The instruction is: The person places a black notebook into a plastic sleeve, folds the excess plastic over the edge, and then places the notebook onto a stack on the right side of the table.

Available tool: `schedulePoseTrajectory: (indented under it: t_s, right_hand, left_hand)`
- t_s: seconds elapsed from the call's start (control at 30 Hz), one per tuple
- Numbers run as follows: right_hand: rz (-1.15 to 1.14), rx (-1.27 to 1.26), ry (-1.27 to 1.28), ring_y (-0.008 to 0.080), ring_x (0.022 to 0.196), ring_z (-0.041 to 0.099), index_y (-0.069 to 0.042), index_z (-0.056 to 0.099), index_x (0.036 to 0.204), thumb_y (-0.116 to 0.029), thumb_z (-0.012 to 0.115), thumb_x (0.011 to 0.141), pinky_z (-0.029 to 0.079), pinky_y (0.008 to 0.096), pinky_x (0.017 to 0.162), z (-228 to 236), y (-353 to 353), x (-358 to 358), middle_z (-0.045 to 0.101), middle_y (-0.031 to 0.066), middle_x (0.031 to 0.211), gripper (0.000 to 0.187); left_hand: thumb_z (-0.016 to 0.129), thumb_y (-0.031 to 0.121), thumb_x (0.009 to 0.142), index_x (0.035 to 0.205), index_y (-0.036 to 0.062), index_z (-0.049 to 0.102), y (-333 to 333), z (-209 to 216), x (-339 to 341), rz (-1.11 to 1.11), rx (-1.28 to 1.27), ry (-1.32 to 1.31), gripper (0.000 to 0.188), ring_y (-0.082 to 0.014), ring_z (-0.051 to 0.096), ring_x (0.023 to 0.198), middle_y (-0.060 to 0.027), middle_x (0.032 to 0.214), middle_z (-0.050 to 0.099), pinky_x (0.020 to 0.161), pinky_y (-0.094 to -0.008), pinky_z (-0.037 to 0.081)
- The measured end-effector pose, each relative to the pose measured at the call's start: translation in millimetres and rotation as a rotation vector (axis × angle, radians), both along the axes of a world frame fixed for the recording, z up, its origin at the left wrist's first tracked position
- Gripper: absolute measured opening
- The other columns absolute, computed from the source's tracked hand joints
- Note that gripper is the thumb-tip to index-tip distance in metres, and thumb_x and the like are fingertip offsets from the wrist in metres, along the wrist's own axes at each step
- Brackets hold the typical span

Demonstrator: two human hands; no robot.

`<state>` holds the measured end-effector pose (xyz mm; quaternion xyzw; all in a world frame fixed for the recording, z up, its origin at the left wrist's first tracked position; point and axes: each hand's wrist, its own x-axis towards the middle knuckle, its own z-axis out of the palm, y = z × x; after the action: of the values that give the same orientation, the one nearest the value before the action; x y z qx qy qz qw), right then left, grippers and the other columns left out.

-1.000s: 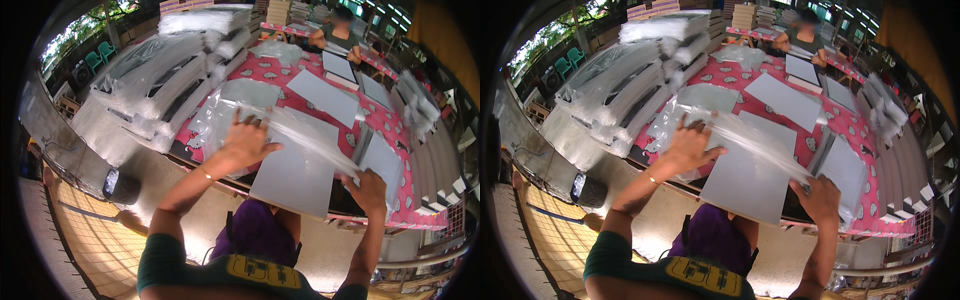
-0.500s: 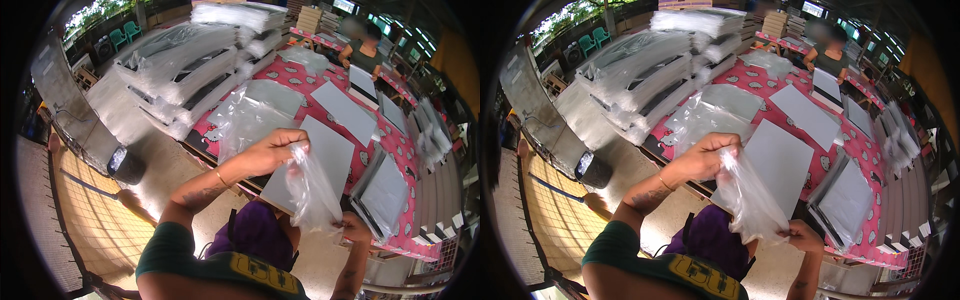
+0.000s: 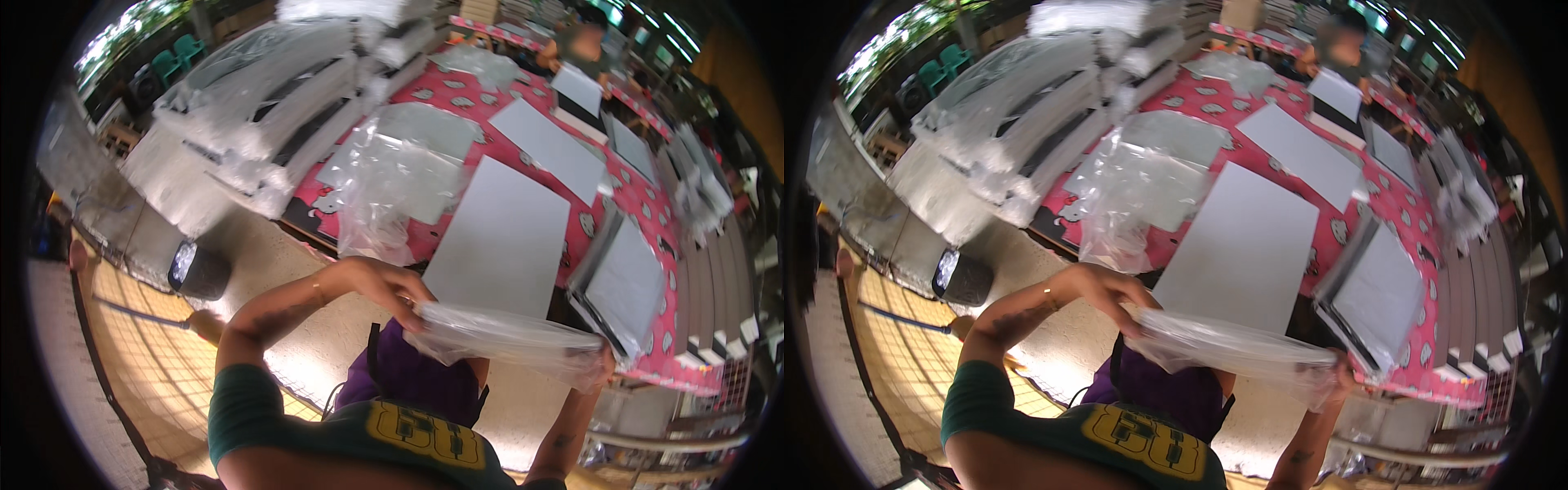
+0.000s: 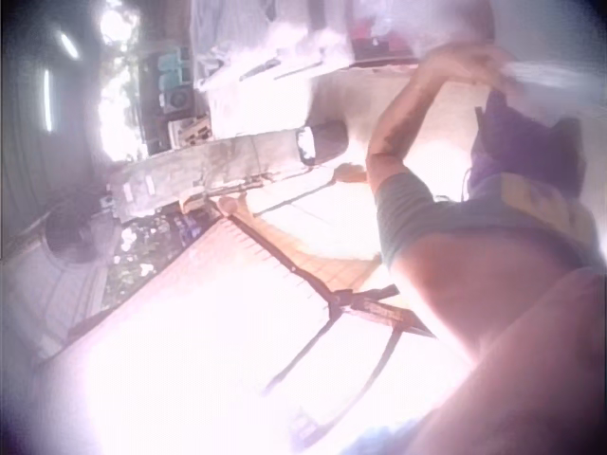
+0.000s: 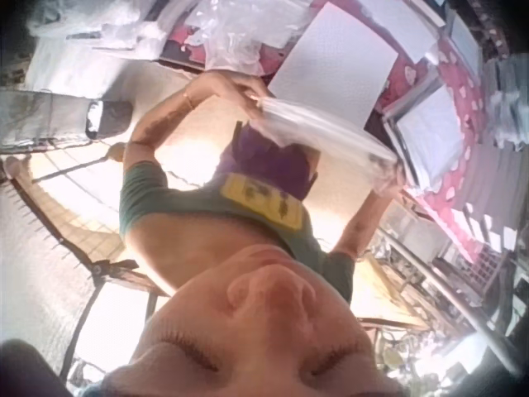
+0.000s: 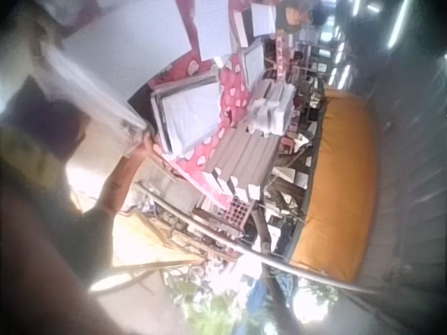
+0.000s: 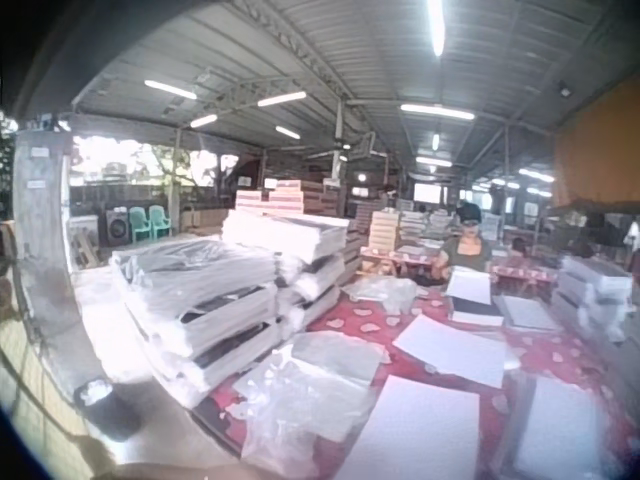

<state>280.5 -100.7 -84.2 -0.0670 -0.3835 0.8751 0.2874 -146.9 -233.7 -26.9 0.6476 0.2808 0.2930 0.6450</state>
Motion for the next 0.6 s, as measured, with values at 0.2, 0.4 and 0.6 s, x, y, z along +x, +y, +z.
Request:
schedulePoseTrajectory:
  t_s: [0.2,0.4,0.6]
  right_hand:
    - [-0.575,0.574,-0.792,0.0133,0.068,0.054,-0.002,0.041,0.134,0.003,0.047,0.074,0.044,0.0265,0.063,-40.5,-81.7,-41.8,0.059,0.0082,0.088,0.061]
    - [-0.976,0.359,-0.949,0.0044,0.058,0.043,-0.004,0.044,0.135,-0.001,0.047,0.083,0.035,0.02,0.047,-45.7,-99.6,-82.3,0.056,0.0025,0.076,0.051]
    - [-1.074,0.325,-0.761,0.0059,0.069,0.051,0.0,0.058,0.103,0.0,0.057,0.084,0.042,0.0208,0.061,-27.0,-101.7,-61.4,0.062,0.0064,0.085,0.02]
  left_hand:
    - [0.055,-0.004,0.076,0.1,0.0023,0.053,-36.2,-53.5,30.8,0.82,0.063,0.036,0.025,-0.0128,0.055,0.087,-0.0073,0.092,0.058,0.079,-0.0267,0.045]
    - [0.042,-0.004,0.082,0.128,-0.0023,0.049,-41.6,-87.1,70.6,1.193,0.066,0.273,0.047,-0.0103,0.055,0.053,-0.0074,0.071,0.06,0.051,-0.024,0.047]
    - [0.046,-0.011,0.079,0.112,-0.0052,0.059,-54.3,-62.1,70.6,1.192,0.106,0.032,0.036,-0.0101,0.057,0.064,-0.0071,0.083,0.06,0.057,-0.0227,0.047]
